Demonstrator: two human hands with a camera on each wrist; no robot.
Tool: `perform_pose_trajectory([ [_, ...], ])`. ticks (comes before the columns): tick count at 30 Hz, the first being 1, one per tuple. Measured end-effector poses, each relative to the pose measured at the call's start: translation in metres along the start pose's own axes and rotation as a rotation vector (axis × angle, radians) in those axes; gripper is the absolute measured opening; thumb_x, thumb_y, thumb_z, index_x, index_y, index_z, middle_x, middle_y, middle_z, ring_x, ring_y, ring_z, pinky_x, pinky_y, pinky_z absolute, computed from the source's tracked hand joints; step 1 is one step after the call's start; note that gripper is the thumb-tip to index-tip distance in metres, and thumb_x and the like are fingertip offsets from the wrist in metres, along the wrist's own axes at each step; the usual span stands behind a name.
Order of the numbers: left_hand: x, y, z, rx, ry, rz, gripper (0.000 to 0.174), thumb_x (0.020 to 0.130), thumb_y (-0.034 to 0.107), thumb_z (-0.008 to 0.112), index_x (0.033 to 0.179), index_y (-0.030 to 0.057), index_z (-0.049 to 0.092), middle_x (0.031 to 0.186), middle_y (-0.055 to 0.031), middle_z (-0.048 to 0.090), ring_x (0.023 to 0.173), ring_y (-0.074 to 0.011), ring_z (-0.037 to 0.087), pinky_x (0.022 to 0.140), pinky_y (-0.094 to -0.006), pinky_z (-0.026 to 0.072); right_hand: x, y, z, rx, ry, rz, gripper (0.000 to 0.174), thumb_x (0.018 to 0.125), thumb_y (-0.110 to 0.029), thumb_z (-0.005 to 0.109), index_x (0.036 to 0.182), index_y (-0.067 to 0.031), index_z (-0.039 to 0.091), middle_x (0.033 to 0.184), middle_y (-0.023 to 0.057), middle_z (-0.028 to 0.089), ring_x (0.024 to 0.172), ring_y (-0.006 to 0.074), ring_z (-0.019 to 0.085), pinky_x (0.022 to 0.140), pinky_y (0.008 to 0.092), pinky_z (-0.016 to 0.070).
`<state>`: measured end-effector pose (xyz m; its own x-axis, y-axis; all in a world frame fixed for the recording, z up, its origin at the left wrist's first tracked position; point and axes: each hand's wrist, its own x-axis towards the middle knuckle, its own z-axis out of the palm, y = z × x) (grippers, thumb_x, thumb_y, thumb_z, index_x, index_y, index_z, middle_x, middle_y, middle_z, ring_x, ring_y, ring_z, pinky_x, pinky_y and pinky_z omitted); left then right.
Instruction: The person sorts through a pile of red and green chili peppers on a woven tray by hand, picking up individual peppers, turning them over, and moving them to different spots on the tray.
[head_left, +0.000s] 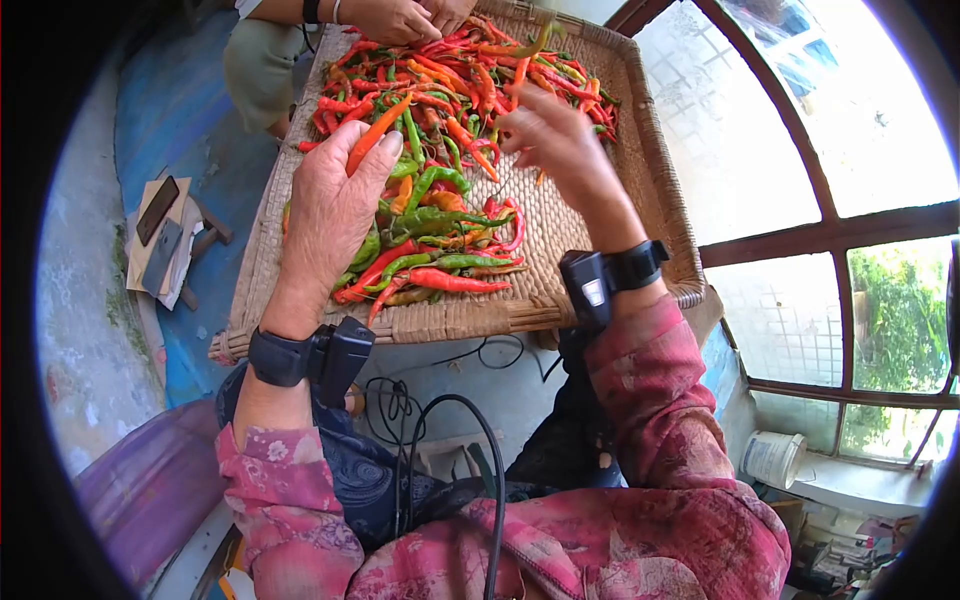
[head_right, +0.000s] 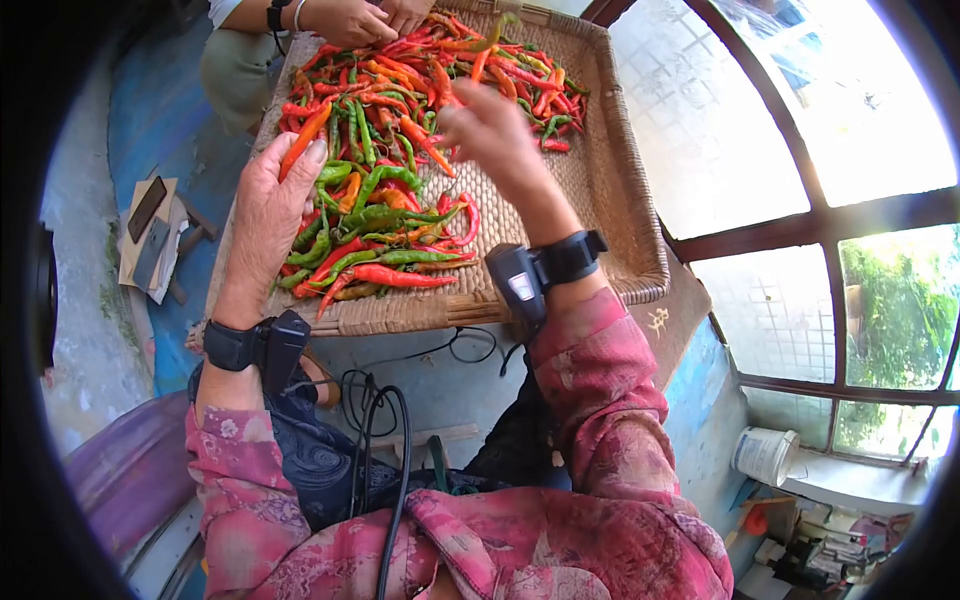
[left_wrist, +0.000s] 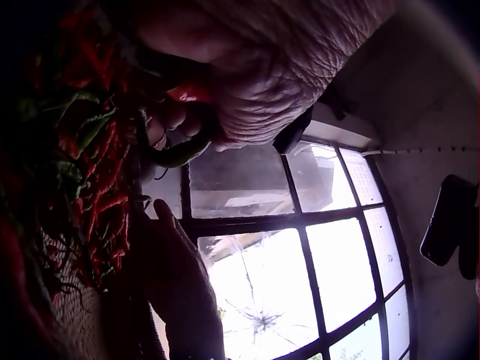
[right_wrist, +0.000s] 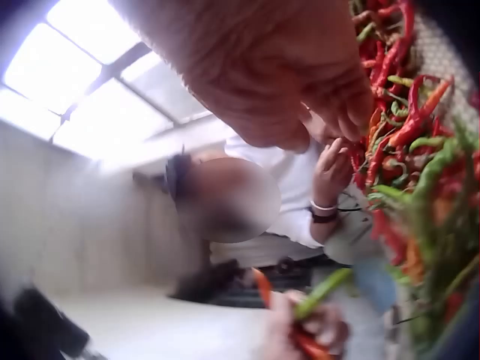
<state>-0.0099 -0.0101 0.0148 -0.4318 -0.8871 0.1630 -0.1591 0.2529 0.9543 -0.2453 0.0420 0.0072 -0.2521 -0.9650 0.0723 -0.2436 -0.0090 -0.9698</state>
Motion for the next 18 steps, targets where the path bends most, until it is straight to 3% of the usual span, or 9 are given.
perform_pose_trajectory([
  [1, 0.0, 0.0, 0.0, 0.002, 0.0, -0.004, 0.029, 0.089, 0.028, 0.057, 0.091, -0.0006, 0.058, 0.068, -0.0054, 0.055, 0.061, -0.01, 0.049, 0.058, -0.028, 0.0421, 0.004, 0.01, 0.005, -0.306, -0.149, -0.058, 0.046, 0.086, -0.019, 0.057, 0.127, -0.0001, 0.047, 0.088, 0.0149, 0.064, 0.078, 0.0189, 0.063, 0.065, 0.0323, 0.0522],
  [3, 0.001, 0.003, 0.0, -0.047, -0.001, 0.011, 0.028, 0.089, 0.027, 0.058, 0.091, -0.0008, 0.058, 0.068, -0.0051, 0.055, 0.062, -0.0089, 0.048, 0.058, -0.0277, 0.042, 0.004, 0.032, 0.027, -0.711, -0.198, -0.358, 0.044, 0.084, -0.02, 0.059, 0.125, -0.0065, 0.05, 0.09, 0.018, 0.064, 0.082, 0.0292, 0.064, 0.071, 0.039, 0.0509],
  [5, 0.001, 0.001, 0.001, -0.048, 0.003, 0.004, 0.027, 0.089, 0.026, 0.058, 0.091, -0.001, 0.058, 0.068, -0.0048, 0.055, 0.062, -0.0086, 0.048, 0.058, -0.0276, 0.042, 0.002, 0.036, 0.038, -0.932, -0.297, -0.266, 0.04, 0.082, -0.021, 0.061, 0.12, -0.008, 0.053, 0.094, 0.0213, 0.063, 0.089, 0.0359, 0.061, 0.077, 0.0438, 0.0483],
  [9, 0.0, 0.004, -0.001, -0.036, 0.003, -0.007, 0.026, 0.089, 0.025, 0.059, 0.09, -0.0012, 0.058, 0.067, -0.0046, 0.055, 0.062, -0.0086, 0.049, 0.058, -0.0275, 0.0423, -0.003, 0.021, 0.049, -0.975, -0.36, -0.082, 0.034, 0.082, -0.017, 0.057, 0.115, -0.0085, 0.056, 0.088, 0.0182, 0.064, 0.085, 0.0355, 0.062, 0.074, 0.044, 0.0489],
  [11, 0.001, 0.003, -0.002, -0.022, 0.013, 0.001, 0.026, 0.089, 0.025, 0.058, 0.089, -0.0009, 0.057, 0.067, -0.0051, 0.056, 0.061, -0.0092, 0.05, 0.058, -0.0279, 0.0427, -0.001, 0.032, 0.044, -0.965, -0.345, -0.222, 0.027, 0.08, -0.018, 0.058, 0.105, -0.0057, 0.06, 0.08, 0.0179, 0.063, 0.076, 0.0369, 0.061, 0.068, 0.0448, 0.0484],
  [14, 0.003, 0.002, -0.004, -0.041, -0.001, -0.032, 0.026, 0.089, 0.026, 0.058, 0.089, -0.0005, 0.057, 0.066, -0.0054, 0.056, 0.06, -0.0097, 0.05, 0.057, -0.0285, 0.043, -0.004, 0.015, 0.035, -0.957, -0.369, -0.195, 0.022, 0.08, -0.018, 0.059, 0.095, -0.0022, 0.061, 0.076, 0.0168, 0.063, 0.072, 0.0304, 0.063, 0.065, 0.0396, 0.0489],
  [16, 0.004, -0.001, -0.004, -0.027, 0.01, 0.016, 0.027, 0.089, 0.026, 0.058, 0.089, -0.0001, 0.057, 0.065, -0.005, 0.055, 0.059, -0.0097, 0.05, 0.057, -0.0288, 0.0429, -0.007, 0.007, 0.024, -0.71, -0.267, -0.092, 0.022, 0.08, -0.018, 0.061, 0.091, 0.0005, 0.058, 0.07, 0.0137, 0.061, 0.067, 0.0207, 0.063, 0.06, 0.0335, 0.048],
  [17, 0.003, -0.001, -0.003, -0.029, 0.01, 0.017, 0.027, 0.089, 0.026, 0.058, 0.089, -0.0001, 0.057, 0.065, -0.005, 0.055, 0.059, -0.0097, 0.05, 0.057, -0.0288, 0.0429, -0.007, 0.006, 0.018, -0.638, -0.277, -0.072, 0.021, 0.082, -0.017, 0.06, 0.087, 0.0022, 0.055, 0.067, 0.0072, 0.058, 0.063, 0.013, 0.059, 0.057, 0.029, 0.0467],
  [18, 0.002, 0.001, -0.002, -0.031, 0.008, 0.019, 0.027, 0.089, 0.027, 0.058, 0.088, -0.0002, 0.057, 0.064, -0.0048, 0.054, 0.059, -0.0097, 0.05, 0.057, -0.0288, 0.0428, -0.007, 0.001, 0.014, -0.529, -0.303, -0.045, 0.02, 0.083, -0.018, 0.059, 0.087, 0.0017, 0.055, 0.066, 0.0051, 0.057, 0.06, 0.0117, 0.057, 0.055, 0.0277, 0.0454],
])
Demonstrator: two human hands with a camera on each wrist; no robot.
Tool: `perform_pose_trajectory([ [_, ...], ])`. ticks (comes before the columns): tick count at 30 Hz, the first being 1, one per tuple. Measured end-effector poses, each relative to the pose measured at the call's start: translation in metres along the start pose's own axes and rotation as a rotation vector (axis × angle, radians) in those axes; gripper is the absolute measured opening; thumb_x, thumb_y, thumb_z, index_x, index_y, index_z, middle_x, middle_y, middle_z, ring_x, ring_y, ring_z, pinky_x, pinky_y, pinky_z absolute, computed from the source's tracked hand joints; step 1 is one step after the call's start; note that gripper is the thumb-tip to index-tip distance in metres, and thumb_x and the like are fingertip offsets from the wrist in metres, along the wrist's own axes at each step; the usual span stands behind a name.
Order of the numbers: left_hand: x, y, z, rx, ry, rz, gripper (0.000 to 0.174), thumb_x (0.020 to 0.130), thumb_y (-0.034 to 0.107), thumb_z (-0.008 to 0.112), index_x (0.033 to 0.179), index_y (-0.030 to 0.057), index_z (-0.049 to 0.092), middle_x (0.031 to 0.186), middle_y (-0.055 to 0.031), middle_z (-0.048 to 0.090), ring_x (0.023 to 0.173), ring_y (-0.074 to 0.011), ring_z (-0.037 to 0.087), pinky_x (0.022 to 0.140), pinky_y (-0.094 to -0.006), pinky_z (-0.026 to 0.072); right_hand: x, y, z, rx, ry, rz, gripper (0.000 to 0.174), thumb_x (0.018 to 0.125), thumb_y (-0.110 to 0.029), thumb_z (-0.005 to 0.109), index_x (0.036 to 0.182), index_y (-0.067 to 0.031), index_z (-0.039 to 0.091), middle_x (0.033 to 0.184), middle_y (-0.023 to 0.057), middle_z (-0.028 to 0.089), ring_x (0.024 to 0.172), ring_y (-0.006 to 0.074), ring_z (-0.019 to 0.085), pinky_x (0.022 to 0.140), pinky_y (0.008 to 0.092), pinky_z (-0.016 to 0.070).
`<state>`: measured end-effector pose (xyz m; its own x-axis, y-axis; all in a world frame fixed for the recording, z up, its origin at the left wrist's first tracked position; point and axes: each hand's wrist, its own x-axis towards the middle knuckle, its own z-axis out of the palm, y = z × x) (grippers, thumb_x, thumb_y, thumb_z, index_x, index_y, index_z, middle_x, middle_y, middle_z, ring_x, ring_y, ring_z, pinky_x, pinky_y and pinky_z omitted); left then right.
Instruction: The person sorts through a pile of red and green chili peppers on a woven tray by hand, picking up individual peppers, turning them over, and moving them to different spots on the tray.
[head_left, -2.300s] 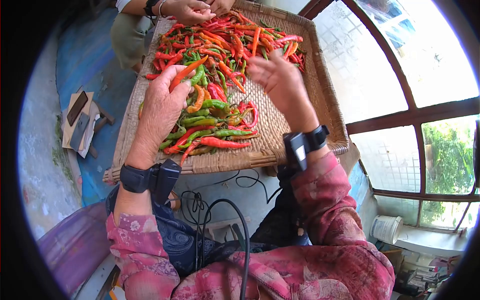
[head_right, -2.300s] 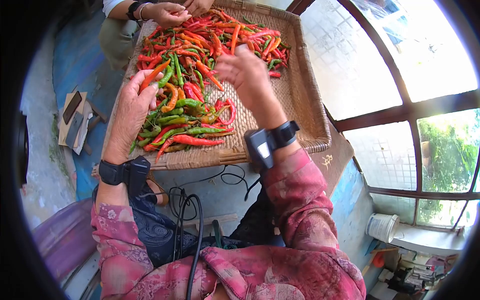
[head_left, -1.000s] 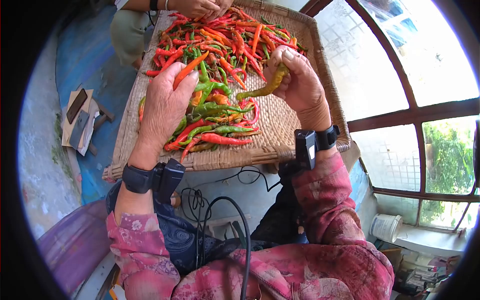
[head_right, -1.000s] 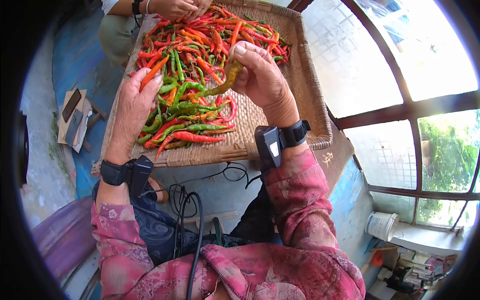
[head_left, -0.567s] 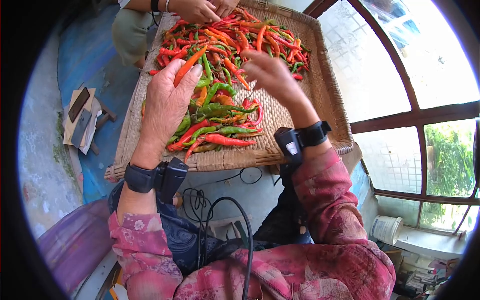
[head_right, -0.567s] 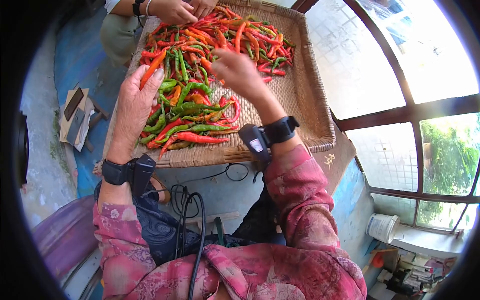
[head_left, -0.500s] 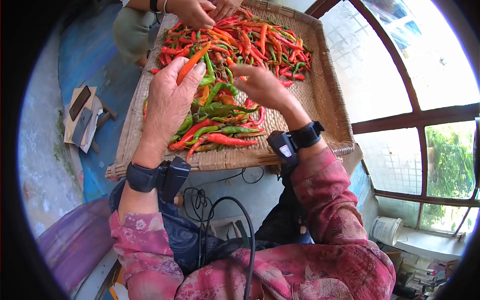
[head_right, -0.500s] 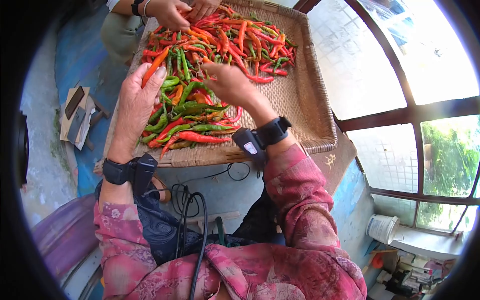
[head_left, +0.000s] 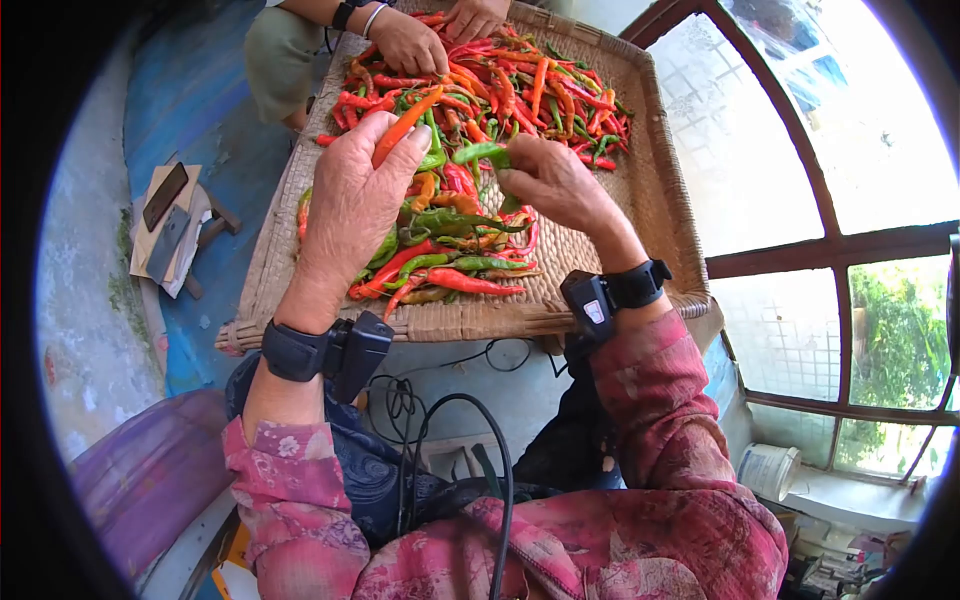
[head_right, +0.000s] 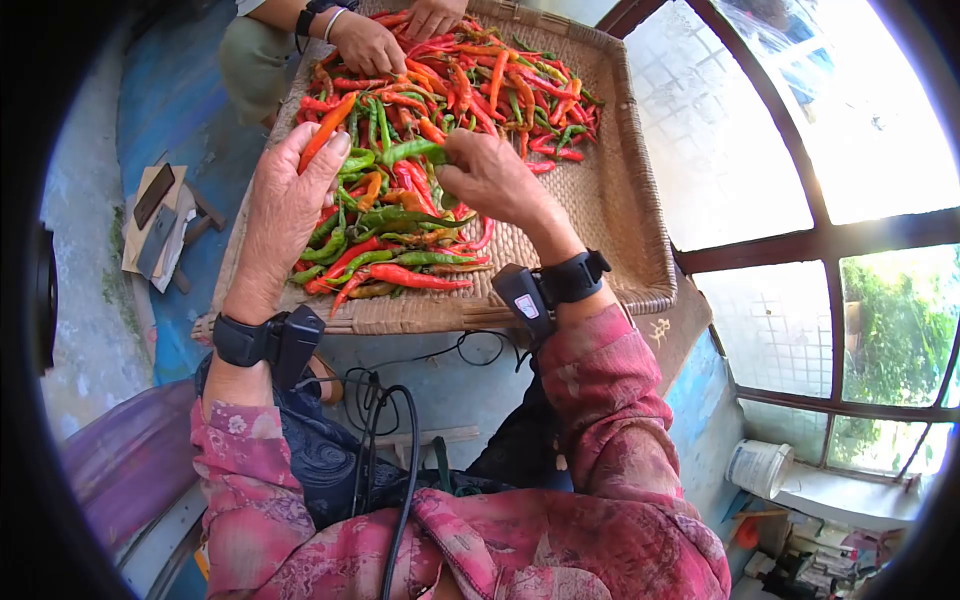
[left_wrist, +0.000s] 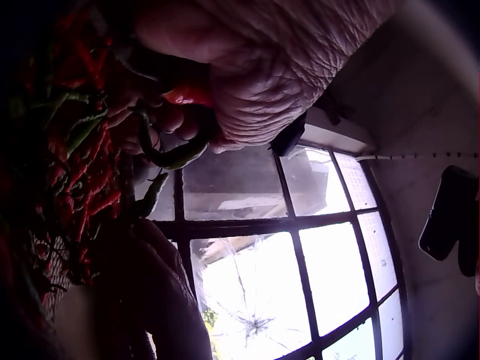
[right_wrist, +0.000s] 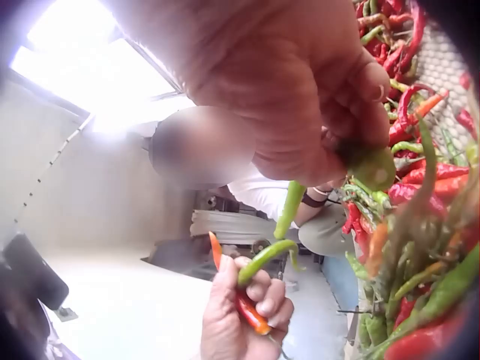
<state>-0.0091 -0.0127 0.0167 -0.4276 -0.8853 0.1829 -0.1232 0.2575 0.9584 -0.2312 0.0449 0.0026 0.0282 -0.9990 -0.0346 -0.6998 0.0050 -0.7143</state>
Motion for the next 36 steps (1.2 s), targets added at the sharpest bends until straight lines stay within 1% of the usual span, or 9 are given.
perform_pose_trajectory([
  [5, -0.002, 0.004, 0.004, 0.036, -0.026, -0.009, 0.028, 0.089, 0.028, 0.057, 0.088, -0.0005, 0.057, 0.064, -0.0044, 0.053, 0.059, -0.0097, 0.049, 0.057, -0.0283, 0.0426, -0.015, 0.0, -0.028, 0.389, 0.002, 0.116, 0.018, 0.086, -0.021, 0.057, 0.086, -0.0031, 0.057, 0.066, 0.0009, 0.056, 0.053, 0.0054, 0.048, 0.046, 0.0192, 0.0382],
  [7, -0.002, 0.004, 0.007, 0.024, -0.009, -0.019, 0.029, 0.089, 0.028, 0.057, 0.087, -0.0007, 0.057, 0.064, -0.0043, 0.053, 0.059, -0.0094, 0.049, 0.057, -0.0277, 0.0424, -0.004, 0.012, -0.029, 1.031, 0.344, 0.068, 0.023, 0.089, -0.02, 0.057, 0.099, 0.0, 0.058, 0.075, 0.005, 0.06, 0.059, 0.0065, 0.054, 0.048, 0.0184, 0.0432],
  [9, -0.002, 0.002, 0.007, 0.014, -0.007, -0.013, 0.029, 0.089, 0.028, 0.057, 0.087, -0.0006, 0.058, 0.064, -0.0043, 0.053, 0.059, -0.0092, 0.049, 0.057, -0.0274, 0.0423, -0.002, 0.011, -0.032, 1.11, 0.554, 0.097, 0.026, 0.09, -0.022, 0.057, 0.104, 0.0, 0.056, 0.079, 0.0052, 0.06, 0.062, 0.0075, 0.055, 0.05, 0.0195, 0.0456],
  [12, -0.001, 0.001, 0.008, 0.004, -0.008, -0.005, 0.028, 0.089, 0.027, 0.057, 0.087, -0.0006, 0.058, 0.064, -0.0041, 0.053, 0.059, -0.009, 0.049, 0.057, -0.0272, 0.0421, 0.001, 0.008, -0.014, 0.618, 0.253, 0.114, 0.043, 0.091, -0.029, 0.057, 0.118, 0.0038, 0.051, 0.087, 0.0076, 0.062, 0.072, 0.011, 0.059, 0.061, 0.0241, 0.0515],
  [14, 0.001, 0.001, 0.009, 0.004, -0.014, -0.001, 0.028, 0.089, 0.027, 0.057, 0.087, -0.0005, 0.058, 0.064, -0.004, 0.053, 0.059, -0.009, 0.049, 0.057, -0.0272, 0.0421, 0.005, 0.002, 0.009, 0.363, -0.019, 0.133, 0.037, 0.091, -0.033, 0.055, 0.106, 0.0012, 0.059, 0.081, 0.0058, 0.062, 0.07, 0.0121, 0.059, 0.058, 0.0253, 0.0499],
  [17, 0.001, 0.004, 0.009, 0.0, -0.006, -0.005, 0.027, 0.089, 0.026, 0.058, 0.087, -0.0004, 0.058, 0.064, -0.0036, 0.053, 0.059, -0.0089, 0.049, 0.056, -0.0273, 0.0419, 0.011, 0.002, 0.04, -0.103, -0.039, 0.056, 0.037, 0.087, -0.035, 0.06, 0.099, 0.0006, 0.059, 0.075, 0.0101, 0.061, 0.066, 0.0177, 0.06, 0.057, 0.0307, 0.0473],
  [20, 0.001, 0.002, 0.008, 0.039, 0.015, 0.008, 0.026, 0.089, 0.025, 0.058, 0.087, -0.0001, 0.057, 0.063, -0.0051, 0.053, 0.058, -0.0101, 0.05, 0.056, -0.0283, 0.0421, 0.009, 0.005, 0.055, -0.188, 0.006, -0.049, 0.03, 0.083, -0.029, 0.063, 0.095, -0.0017, 0.06, 0.071, 0.0115, 0.061, 0.063, 0.0203, 0.06, 0.056, 0.0329, 0.0462],
  [31, 0.005, 0.002, -0.002, 0.015, 0.092, 0.06, 0.031, 0.088, 0.028, 0.058, 0.092, -0.0022, 0.059, 0.069, -0.0099, 0.059, 0.061, -0.0152, 0.053, 0.059, -0.0319, 0.0433, -0.015, -0.027, 0.003, 0.313, 0.308, -0.09, 0.014, 0.083, -0.01, 0.063, 0.094, -0.0033, 0.059, 0.061, -0.0069, 0.042, 0.057, 0.0012, 0.038, 0.049, 0.02, 0.0329],
  [36, 0.005, 0.001, 0.002, 0.079, 0.089, 0.079, 0.031, 0.088, 0.029, 0.058, 0.093, -0.0021, 0.059, 0.07, -0.01, 0.059, 0.063, -0.0155, 0.054, 0.06, -0.0315, 0.0431, -0.026, -0.026, 0.005, 0.664, 0.293, -0.104, 0.02, 0.085, -0.014, 0.064, 0.099, -0.0022, 0.059, 0.075, -0.0055, 0.053, 0.065, 0.001, 0.044, 0.055, 0.0168, 0.0383],
])
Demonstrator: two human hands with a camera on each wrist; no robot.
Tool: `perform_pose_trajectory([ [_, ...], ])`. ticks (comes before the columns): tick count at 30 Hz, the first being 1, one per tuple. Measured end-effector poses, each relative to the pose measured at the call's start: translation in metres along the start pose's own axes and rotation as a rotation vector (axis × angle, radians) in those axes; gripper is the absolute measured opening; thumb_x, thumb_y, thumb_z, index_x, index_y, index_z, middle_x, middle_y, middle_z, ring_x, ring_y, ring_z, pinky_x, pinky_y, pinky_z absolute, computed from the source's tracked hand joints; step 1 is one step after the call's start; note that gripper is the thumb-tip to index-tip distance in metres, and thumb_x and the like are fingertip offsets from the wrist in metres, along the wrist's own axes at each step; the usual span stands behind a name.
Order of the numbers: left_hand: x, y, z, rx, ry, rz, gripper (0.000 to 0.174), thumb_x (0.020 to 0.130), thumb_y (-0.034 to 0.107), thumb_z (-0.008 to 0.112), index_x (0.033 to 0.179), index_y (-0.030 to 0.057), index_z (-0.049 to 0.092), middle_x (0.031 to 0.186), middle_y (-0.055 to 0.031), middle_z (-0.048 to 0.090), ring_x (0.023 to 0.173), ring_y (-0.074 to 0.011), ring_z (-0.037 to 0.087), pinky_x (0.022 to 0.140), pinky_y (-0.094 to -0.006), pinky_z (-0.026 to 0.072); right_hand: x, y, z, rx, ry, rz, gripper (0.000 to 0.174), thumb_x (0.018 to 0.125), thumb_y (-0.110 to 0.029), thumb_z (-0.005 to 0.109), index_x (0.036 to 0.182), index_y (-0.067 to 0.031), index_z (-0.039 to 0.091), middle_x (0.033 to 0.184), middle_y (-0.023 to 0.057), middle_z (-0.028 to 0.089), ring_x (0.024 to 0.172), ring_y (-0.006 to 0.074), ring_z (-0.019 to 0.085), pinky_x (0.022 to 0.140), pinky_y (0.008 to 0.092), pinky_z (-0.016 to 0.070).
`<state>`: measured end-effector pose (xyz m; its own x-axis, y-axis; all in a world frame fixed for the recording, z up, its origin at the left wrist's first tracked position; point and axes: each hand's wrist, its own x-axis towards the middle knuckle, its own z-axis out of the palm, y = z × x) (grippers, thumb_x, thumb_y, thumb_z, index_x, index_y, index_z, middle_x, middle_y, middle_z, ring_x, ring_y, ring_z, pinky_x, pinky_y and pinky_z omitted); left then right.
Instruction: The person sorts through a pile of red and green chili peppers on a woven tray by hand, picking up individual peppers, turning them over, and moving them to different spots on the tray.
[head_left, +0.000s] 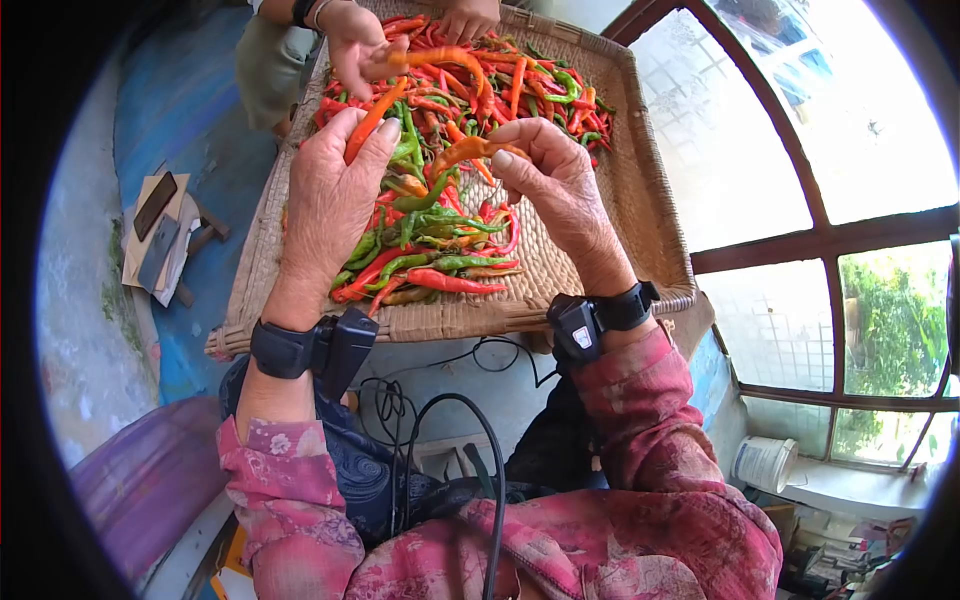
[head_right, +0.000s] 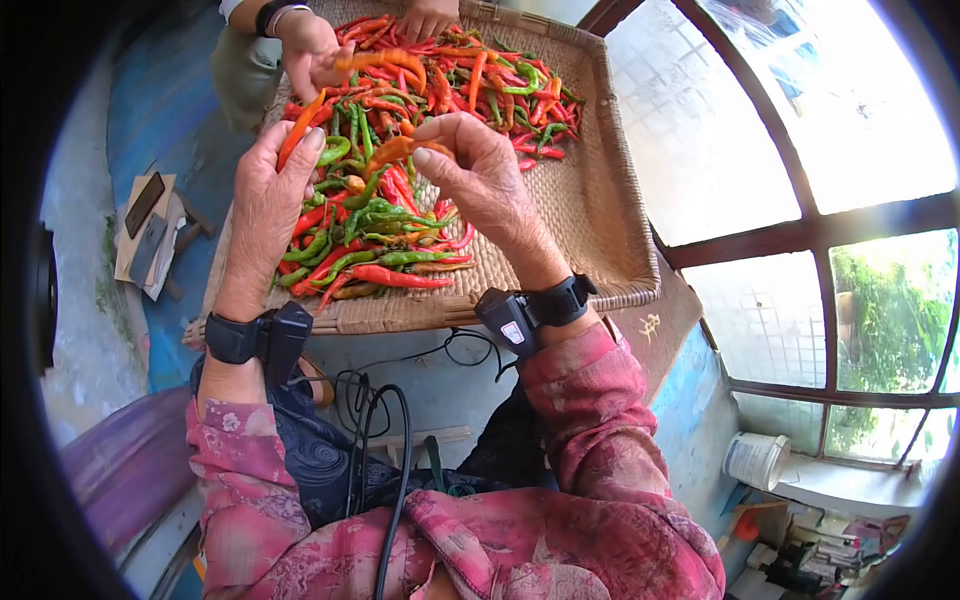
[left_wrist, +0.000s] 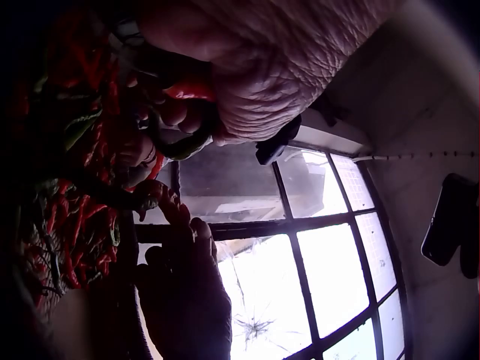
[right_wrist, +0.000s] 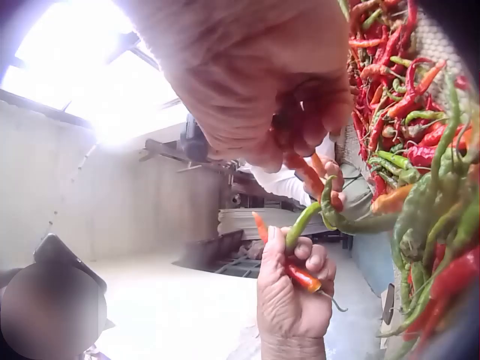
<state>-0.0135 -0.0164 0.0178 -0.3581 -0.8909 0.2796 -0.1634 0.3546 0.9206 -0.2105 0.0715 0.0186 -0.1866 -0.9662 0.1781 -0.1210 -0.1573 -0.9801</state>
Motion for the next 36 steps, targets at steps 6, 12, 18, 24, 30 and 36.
perform_pose_trajectory([
  [6, 0.0, 0.002, 0.005, -0.04, -0.03, -0.044, 0.03, 0.088, 0.028, 0.058, 0.092, -0.0014, 0.059, 0.07, -0.0085, 0.059, 0.064, -0.0151, 0.054, 0.061, -0.0307, 0.0431, 0.004, 0.008, 0.003, -0.163, 0.066, -0.166, 0.023, 0.086, -0.009, 0.063, 0.107, -0.0025, 0.057, 0.077, -0.0043, 0.056, 0.065, 0.0022, 0.045, 0.057, 0.018, 0.0403],
  [12, 0.0, 0.004, 0.004, -0.045, 0.004, -0.037, 0.029, 0.089, 0.027, 0.058, 0.09, -0.0013, 0.058, 0.067, -0.006, 0.057, 0.061, -0.0119, 0.05, 0.059, -0.0292, 0.0424, 0.006, 0.005, -0.004, -0.071, 0.047, -0.02, 0.02, 0.091, -0.013, 0.055, 0.106, -0.0009, 0.058, 0.081, 0.001, 0.061, 0.07, 0.0058, 0.055, 0.06, 0.02, 0.0447],
  [18, -0.001, 0.007, -0.004, -0.089, 0.006, -0.09, 0.03, 0.088, 0.028, 0.058, 0.09, -0.0017, 0.058, 0.066, -0.0064, 0.056, 0.058, -0.0124, 0.049, 0.057, -0.0289, 0.0418, 0.028, 0.012, -0.015, 0.183, -0.012, 0.157, 0.033, 0.091, -0.021, 0.056, 0.117, 0.0003, 0.054, 0.09, 0.0035, 0.06, 0.076, 0.009, 0.055, 0.069, 0.0241, 0.0477],
  [24, -0.002, 0.001, -0.009, -0.029, 0.005, -0.031, 0.03, 0.088, 0.028, 0.058, 0.09, -0.0015, 0.059, 0.066, -0.0063, 0.054, 0.06, -0.012, 0.047, 0.057, -0.0288, 0.041, 0.037, 0.028, -0.025, -0.296, 0.177, 0.074, 0.053, 0.087, -0.029, 0.06, 0.125, 0.0051, 0.047, 0.112, 0.0121, 0.057, 0.103, 0.019, 0.054, 0.088, 0.0338, 0.0449],
  [30, -0.001, 0.006, -0.012, -0.084, 0.029, -0.055, 0.029, 0.088, 0.028, 0.059, 0.09, -0.0015, 0.058, 0.065, -0.006, 0.053, 0.06, -0.011, 0.047, 0.057, -0.0283, 0.0409, 0.03, 0.064, 0.011, -0.862, -0.398, -0.093, 0.045, 0.075, -0.018, 0.066, 0.117, -0.0043, 0.053, 0.106, 0.0206, 0.057, 0.103, 0.0357, 0.053, 0.089, 0.0408, 0.043],
  [36, 0.0, 0.004, -0.014, -0.062, 0.019, -0.048, 0.028, 0.088, 0.026, 0.058, 0.089, -0.0018, 0.058, 0.066, -0.0064, 0.055, 0.06, -0.0113, 0.049, 0.057, -0.0288, 0.042, 0.023, 0.054, 0.027, -0.905, -0.376, 0.018, 0.04, 0.076, -0.016, 0.066, 0.112, -0.0041, 0.055, 0.097, 0.018, 0.06, 0.094, 0.0318, 0.058, 0.08, 0.0389, 0.0456],
])
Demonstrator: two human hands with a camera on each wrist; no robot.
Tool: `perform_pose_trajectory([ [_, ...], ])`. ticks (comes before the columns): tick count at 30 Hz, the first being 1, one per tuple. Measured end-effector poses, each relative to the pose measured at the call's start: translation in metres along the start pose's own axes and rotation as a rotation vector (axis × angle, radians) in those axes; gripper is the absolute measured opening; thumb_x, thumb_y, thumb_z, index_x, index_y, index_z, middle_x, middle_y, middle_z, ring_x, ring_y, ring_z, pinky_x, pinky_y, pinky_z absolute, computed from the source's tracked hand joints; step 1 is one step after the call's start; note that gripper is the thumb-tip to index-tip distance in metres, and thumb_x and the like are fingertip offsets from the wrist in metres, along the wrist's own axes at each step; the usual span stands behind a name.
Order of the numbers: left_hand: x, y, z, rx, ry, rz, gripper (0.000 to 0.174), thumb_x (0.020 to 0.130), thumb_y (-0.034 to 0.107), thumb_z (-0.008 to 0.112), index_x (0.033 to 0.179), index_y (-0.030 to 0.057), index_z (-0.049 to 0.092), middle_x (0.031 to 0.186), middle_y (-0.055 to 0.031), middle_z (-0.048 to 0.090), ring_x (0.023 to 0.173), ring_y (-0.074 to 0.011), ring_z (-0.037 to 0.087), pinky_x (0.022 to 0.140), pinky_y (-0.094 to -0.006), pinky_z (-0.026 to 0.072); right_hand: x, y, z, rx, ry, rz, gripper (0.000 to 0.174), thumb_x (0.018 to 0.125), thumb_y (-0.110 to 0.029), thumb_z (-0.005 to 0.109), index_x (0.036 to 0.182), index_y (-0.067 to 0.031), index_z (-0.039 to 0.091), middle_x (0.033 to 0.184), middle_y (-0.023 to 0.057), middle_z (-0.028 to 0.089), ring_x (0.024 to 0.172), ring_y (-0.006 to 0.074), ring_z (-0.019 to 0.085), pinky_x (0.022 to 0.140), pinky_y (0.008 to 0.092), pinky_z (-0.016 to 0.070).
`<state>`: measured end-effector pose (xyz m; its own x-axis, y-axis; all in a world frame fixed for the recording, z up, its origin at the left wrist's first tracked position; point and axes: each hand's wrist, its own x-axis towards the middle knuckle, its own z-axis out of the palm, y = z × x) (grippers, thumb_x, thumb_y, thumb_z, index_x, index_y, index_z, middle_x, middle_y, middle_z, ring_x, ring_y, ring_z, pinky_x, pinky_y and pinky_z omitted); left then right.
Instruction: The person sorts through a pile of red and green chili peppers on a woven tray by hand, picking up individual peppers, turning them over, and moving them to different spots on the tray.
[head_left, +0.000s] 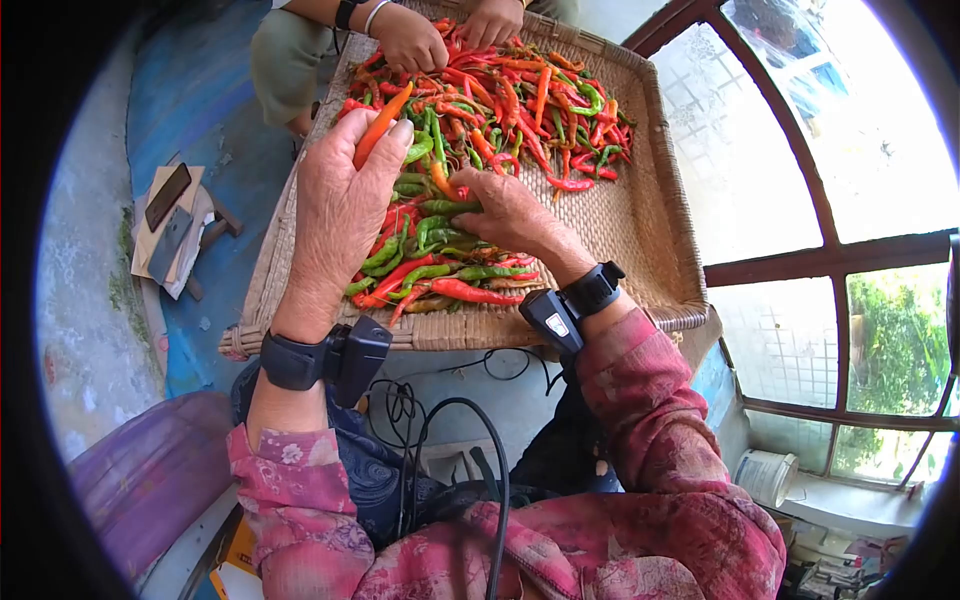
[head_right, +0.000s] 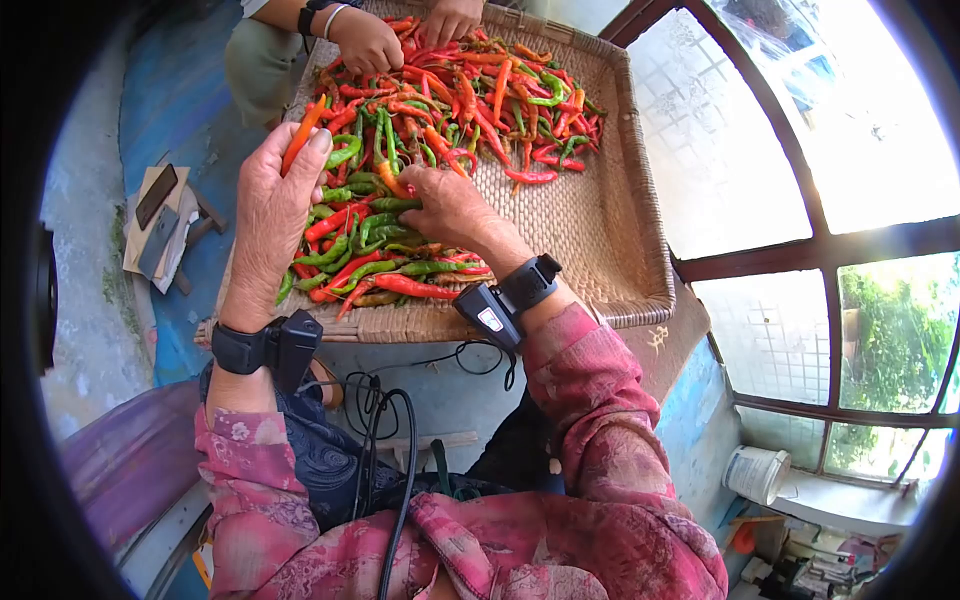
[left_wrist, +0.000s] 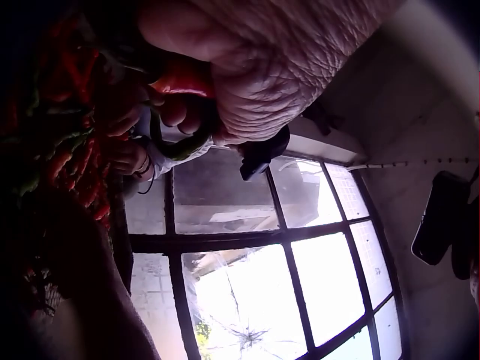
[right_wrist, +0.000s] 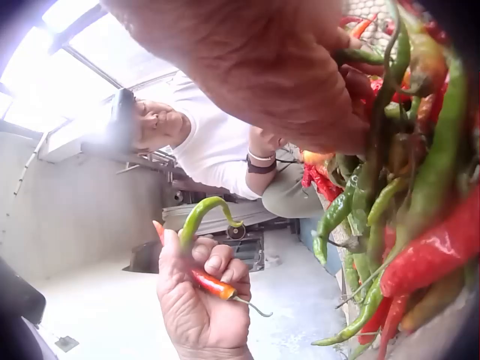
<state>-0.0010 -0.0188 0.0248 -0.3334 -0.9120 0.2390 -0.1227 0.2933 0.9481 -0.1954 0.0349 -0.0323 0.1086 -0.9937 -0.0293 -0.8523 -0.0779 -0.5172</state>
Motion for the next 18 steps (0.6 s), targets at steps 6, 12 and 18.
perform_pose_trajectory([
  [6, -0.002, 0.0, 0.003, -0.006, -0.025, -0.005, 0.026, 0.089, 0.024, 0.057, 0.087, -0.0014, 0.057, 0.065, -0.0037, 0.054, 0.059, -0.0092, 0.047, 0.056, -0.027, 0.041, -0.003, 0.002, -0.028, 0.296, 0.04, 0.073, 0.023, 0.08, -0.019, 0.063, 0.092, 0.0001, 0.062, 0.066, 0.007, 0.057, 0.063, 0.0162, 0.056, 0.056, 0.031, 0.0423],
  [12, -0.004, -0.003, 0.015, -0.068, -0.068, -0.048, 0.024, 0.092, 0.021, 0.054, 0.078, 0.0014, 0.053, 0.062, 0.003, 0.045, 0.058, -0.0045, 0.038, 0.052, -0.0241, 0.0357, -0.028, -0.005, -0.063, 0.816, 0.147, 0.208, 0.022, 0.088, -0.023, 0.054, 0.089, -0.0018, 0.057, 0.067, -0.0007, 0.052, 0.057, 0.0061, 0.047, 0.049, 0.0218, 0.0373],
  [18, -0.015, -0.006, 0.036, -0.135, -0.409, -0.144, 0.032, 0.087, 0.032, 0.063, 0.083, 0.0013, 0.055, 0.071, 0.0015, 0.053, 0.065, -0.0058, 0.045, 0.059, -0.0236, 0.0403, -0.029, -0.024, -0.045, 1.022, 0.223, 0.103, 0.019, 0.092, -0.022, 0.05, 0.09, -0.0037, 0.052, 0.07, 0.0005, 0.053, 0.057, 0.0065, 0.049, 0.048, 0.021, 0.0397],
])
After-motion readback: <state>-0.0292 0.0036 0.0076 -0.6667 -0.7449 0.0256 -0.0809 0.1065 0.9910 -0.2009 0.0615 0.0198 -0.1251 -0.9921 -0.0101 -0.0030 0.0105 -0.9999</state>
